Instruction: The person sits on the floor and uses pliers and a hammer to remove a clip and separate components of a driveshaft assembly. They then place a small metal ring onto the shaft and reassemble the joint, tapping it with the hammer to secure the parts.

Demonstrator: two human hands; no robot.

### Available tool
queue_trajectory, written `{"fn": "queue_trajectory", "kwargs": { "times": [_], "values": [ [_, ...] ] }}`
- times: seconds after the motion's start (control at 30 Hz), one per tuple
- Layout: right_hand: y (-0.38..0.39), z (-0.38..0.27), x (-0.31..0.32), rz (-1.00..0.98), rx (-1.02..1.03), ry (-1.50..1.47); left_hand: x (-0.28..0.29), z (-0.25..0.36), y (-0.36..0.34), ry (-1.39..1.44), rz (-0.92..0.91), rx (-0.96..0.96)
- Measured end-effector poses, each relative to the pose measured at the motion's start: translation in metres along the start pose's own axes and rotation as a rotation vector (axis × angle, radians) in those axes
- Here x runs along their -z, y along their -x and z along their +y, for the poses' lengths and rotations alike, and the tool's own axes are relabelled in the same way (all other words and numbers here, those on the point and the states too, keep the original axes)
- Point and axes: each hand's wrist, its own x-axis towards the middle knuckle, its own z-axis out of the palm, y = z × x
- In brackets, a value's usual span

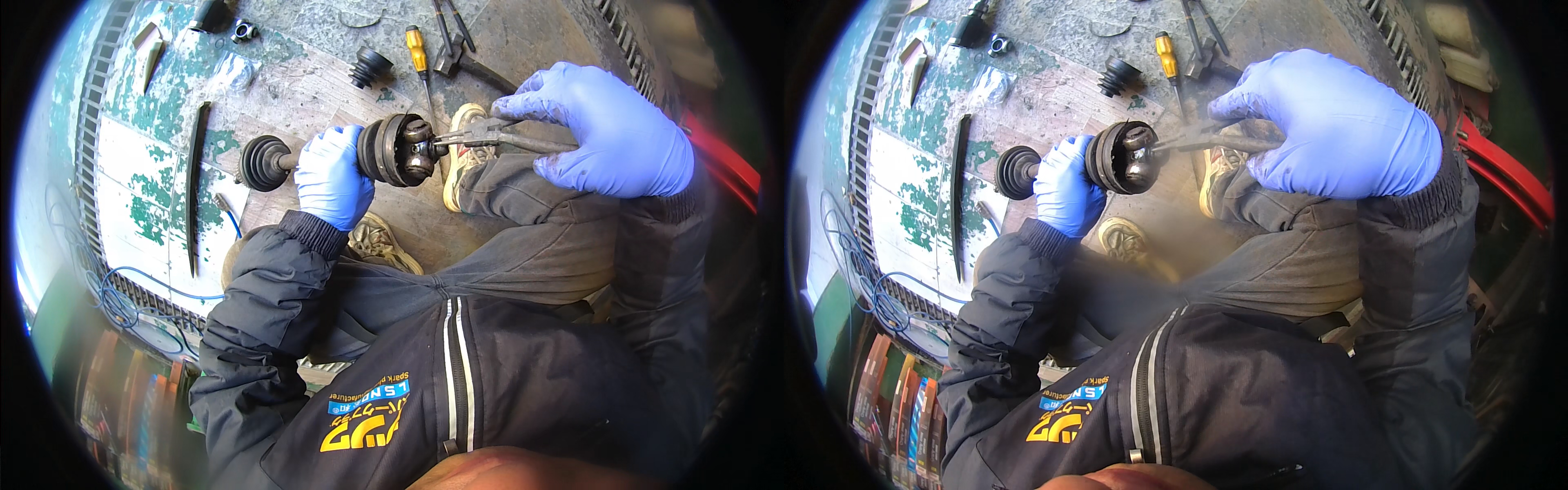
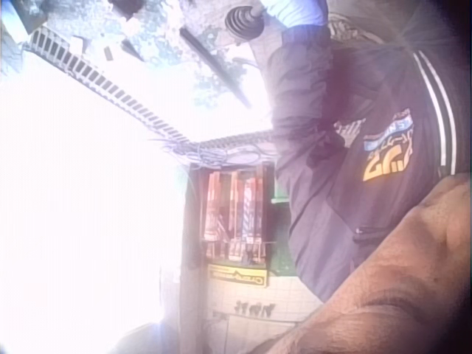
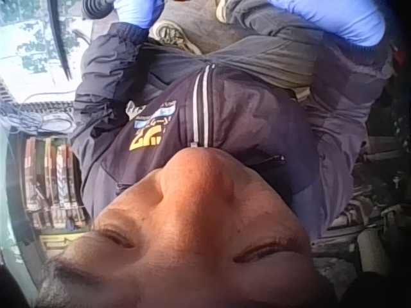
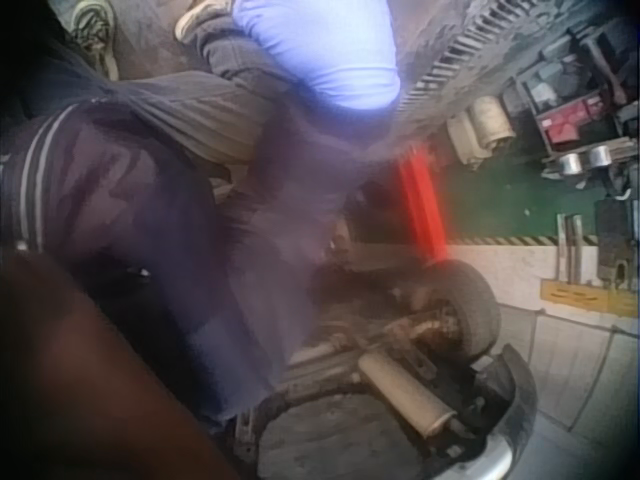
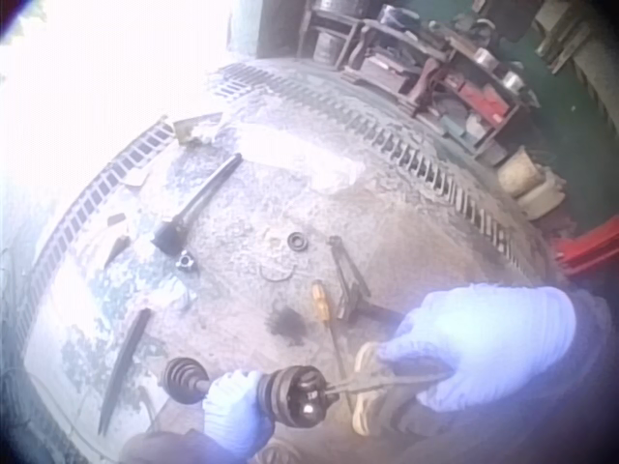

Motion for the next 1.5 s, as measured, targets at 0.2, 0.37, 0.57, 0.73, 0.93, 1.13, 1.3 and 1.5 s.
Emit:
{"fn": "queue_trajectory", "kwargs": {
  "times": [0.2, 0.37, 0.57, 0.73, 0.93, 1.13, 1.3, 1.5],
  "values": [
    [-0.003, 0.006, -0.002, 0.026, 0.061, -0.026, 0.001, 0.002, 0.001, -0.009, -0.022, 0.033],
    [0.0, 0.001, 0.002, -0.029, -0.002, -0.012, 0.002, 0.004, 0.002, 0.003, 0.0, 0.018],
    [-0.002, 0.002, 0.001, -0.042, -0.015, -0.047, 0.0, 0.004, 0.002, 0.011, 0.006, 0.012],
    [-0.008, 0.008, 0.0, -0.057, 0.019, -0.097, 0.0, 0.004, 0.001, 0.01, -0.016, 0.023],
    [0.0, 0.001, -0.004, 0.004, 0.025, 0.007, 0.001, 0.005, 0.002, 0.007, 0.003, 0.032],
    [-0.001, -0.001, -0.01, 0.06, 0.027, 0.047, -0.001, 0.003, -0.001, 0.011, -0.031, 0.042],
    [0.002, -0.003, -0.018, 0.116, 0.041, 0.095, -0.002, 0.005, -0.003, 0.031, -0.004, 0.03],
    [0.0, -0.004, -0.021, 0.114, 0.016, 0.124, -0.002, 0.005, -0.005, 0.054, -0.01, 0.022]
  ]
}}
